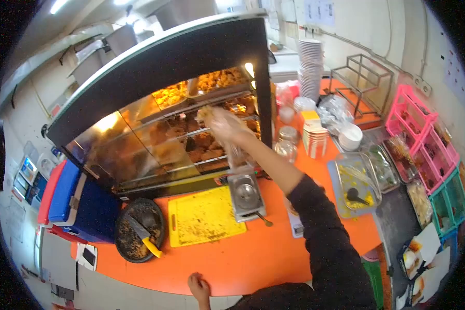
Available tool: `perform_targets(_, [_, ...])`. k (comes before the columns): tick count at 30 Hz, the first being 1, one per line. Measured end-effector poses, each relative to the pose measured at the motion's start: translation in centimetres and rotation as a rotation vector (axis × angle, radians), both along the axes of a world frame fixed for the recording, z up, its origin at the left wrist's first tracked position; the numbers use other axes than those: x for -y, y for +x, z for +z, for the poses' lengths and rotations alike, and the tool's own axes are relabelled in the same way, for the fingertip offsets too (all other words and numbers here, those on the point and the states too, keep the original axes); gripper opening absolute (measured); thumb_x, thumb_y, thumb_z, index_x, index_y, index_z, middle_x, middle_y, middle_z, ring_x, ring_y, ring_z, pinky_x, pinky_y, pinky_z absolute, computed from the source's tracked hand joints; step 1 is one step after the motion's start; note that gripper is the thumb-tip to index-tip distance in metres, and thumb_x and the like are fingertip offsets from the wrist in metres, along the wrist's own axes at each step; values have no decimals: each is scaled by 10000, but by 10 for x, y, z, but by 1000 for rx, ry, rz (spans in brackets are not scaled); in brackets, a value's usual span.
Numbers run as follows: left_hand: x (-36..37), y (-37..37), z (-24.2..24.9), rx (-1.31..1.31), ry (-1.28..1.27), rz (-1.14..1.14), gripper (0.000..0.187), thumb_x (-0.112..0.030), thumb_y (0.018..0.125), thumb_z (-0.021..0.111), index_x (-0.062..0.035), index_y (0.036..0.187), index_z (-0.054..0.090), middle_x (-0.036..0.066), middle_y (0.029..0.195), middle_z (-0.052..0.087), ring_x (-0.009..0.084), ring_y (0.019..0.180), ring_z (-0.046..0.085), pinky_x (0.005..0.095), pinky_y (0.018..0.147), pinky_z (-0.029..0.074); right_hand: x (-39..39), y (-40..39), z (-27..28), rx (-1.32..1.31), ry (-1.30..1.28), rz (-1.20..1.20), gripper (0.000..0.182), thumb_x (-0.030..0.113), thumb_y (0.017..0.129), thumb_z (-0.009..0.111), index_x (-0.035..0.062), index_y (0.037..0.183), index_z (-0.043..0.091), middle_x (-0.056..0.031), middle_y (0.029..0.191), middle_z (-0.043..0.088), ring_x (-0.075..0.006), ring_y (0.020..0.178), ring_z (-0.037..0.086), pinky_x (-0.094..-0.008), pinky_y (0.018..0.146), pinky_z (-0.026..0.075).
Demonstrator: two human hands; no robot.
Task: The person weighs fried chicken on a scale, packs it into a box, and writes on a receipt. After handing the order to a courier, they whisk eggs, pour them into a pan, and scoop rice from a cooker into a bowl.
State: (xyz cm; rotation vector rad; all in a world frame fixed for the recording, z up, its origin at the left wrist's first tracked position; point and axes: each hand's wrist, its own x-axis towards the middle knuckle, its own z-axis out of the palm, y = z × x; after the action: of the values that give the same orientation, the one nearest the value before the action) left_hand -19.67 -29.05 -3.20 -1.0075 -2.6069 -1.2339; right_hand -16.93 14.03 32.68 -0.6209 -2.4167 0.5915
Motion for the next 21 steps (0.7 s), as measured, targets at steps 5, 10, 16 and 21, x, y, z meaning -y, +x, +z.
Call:
perform_targets(5, [3, 2, 13, -10, 26, 1, 203, -2, 728, 507, -5, 917, 579, 170, 967, 555, 339, 949, 486, 395, 833, 400, -57, -138, 25, 302, 529, -351, 361, 242, 867, 397, 86, 1165, 525, -102, 1147, 564, -238, 1035, 554, -332, 902, 417])
perform_targets(10, [3, -1, 8, -22, 58, -19, 202, -23, 730, 513, -5, 923, 569, 168, 978, 546, 342, 946, 486, 412, 836, 388, -59, -179, 44, 228, 451, -213, 351, 166, 855, 459, 93, 1194, 514, -136, 1177, 543, -229, 1082, 535, -329, 871, 435])
perform_targets(16, [2, -2, 12, 25, 61, 9, 202, -14, 717, 526, -8, 912, 578, 163, 991, 544, 339, 946, 488, 406, 831, 392, 20, -127, -8, -181, 484, -262, 329, 221, 836, 456, 20, 1091, 508, -146, 996, 575, -241, 905, 561, -340, 800, 467])
perform_targets(21, [4, -4, 9, 67, 70, -47, 173, -4, 727, 523, -15, 892, 576, 161, 984, 540, 332, 940, 485, 403, 835, 397, 61, -139, -62, -335, 249, -265, 417, 223, 811, 502, 54, 1185, 426, -131, 1062, 550, -267, 987, 535, -374, 821, 452])
